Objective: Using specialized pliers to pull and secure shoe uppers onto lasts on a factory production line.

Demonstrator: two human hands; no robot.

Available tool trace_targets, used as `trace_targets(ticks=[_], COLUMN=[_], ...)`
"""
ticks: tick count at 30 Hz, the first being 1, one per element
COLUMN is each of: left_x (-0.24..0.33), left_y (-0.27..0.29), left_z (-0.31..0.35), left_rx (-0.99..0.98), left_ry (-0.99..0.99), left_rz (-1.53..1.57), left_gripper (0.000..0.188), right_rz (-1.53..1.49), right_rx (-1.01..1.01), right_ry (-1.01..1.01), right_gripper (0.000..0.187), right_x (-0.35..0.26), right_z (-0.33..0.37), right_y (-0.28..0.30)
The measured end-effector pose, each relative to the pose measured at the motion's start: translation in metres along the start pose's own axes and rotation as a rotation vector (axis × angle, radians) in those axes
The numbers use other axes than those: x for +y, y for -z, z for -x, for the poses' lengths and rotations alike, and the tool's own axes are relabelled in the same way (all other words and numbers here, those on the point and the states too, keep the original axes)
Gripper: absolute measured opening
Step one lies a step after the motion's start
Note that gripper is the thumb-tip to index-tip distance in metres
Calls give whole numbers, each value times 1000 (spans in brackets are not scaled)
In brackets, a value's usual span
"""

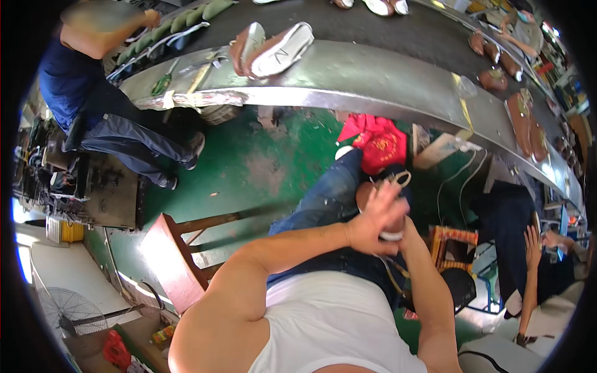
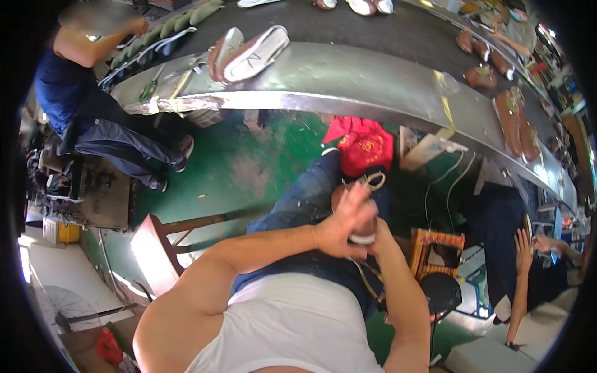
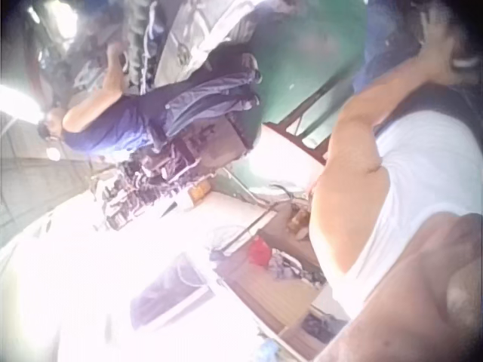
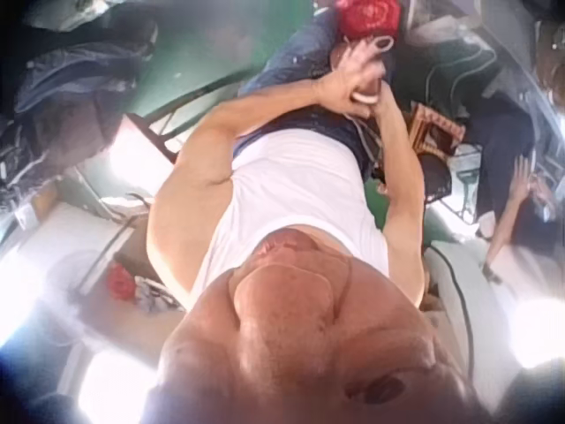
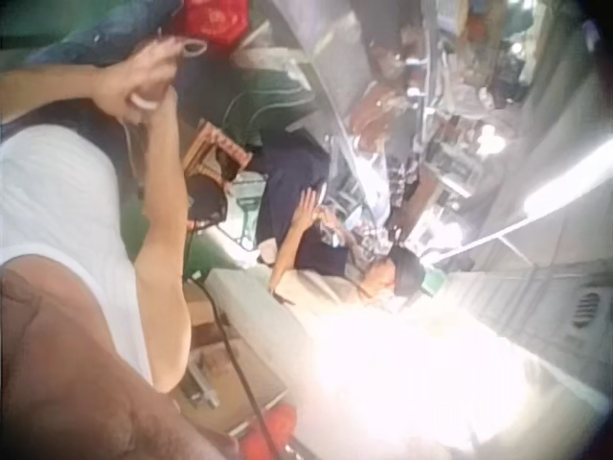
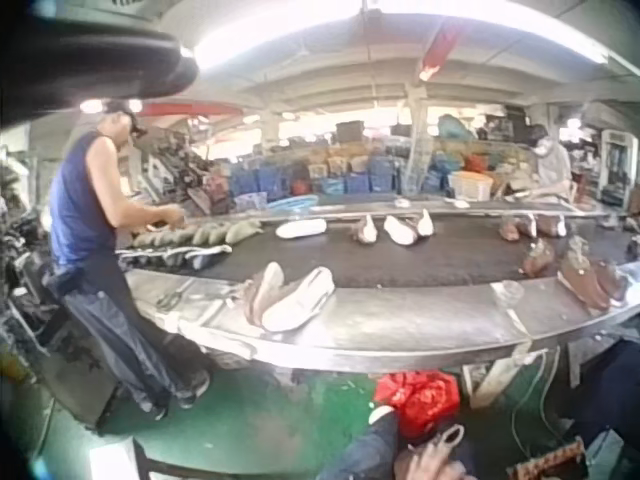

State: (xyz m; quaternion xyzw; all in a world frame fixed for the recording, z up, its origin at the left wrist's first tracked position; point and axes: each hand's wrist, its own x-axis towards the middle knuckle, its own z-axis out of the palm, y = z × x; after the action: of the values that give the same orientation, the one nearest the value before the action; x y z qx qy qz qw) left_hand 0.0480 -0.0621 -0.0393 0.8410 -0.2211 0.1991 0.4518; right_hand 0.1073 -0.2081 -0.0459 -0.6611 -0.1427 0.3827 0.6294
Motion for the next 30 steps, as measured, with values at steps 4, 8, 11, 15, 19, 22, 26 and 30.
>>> trace_targets(ticks=[4, 8, 11, 15, 19, 22, 26, 30], left_x=[-4, 8, 17, 0, -17, -68, -68, -57], left_y=[39, 64, 91, 89, 73, 46, 65, 77], left_z=[-20, -43, -49, -43, -27, -2, 9, 4], left_rx=[-209, -54, 26, -39, -230, -122, -58, -78], left_ry=[-377, -112, 63, 423, 666, 660, 731, 729], left_rz=[-114, 197, 167, 479, 664, 722, 793, 731], left_gripper=[86, 80, 84, 71, 57, 50, 55, 51], right_rz=[-590, -33, 1083, 1164, 1229, 898, 376, 382], right_rx=[74, 84, 66, 1, -85, -53, 109, -41], right_ry=[-460, -591, -75, -92, -150, -116, -134, -334], right_gripper=[36, 41, 54, 64, 65, 51, 33, 30], right_x=[-6, -36, -4, 1, -21, -15, -15, -48], right_z=[22, 61, 117, 148, 148, 145, 135, 98], right_y=[20, 30, 19, 10, 19, 54, 45, 4])
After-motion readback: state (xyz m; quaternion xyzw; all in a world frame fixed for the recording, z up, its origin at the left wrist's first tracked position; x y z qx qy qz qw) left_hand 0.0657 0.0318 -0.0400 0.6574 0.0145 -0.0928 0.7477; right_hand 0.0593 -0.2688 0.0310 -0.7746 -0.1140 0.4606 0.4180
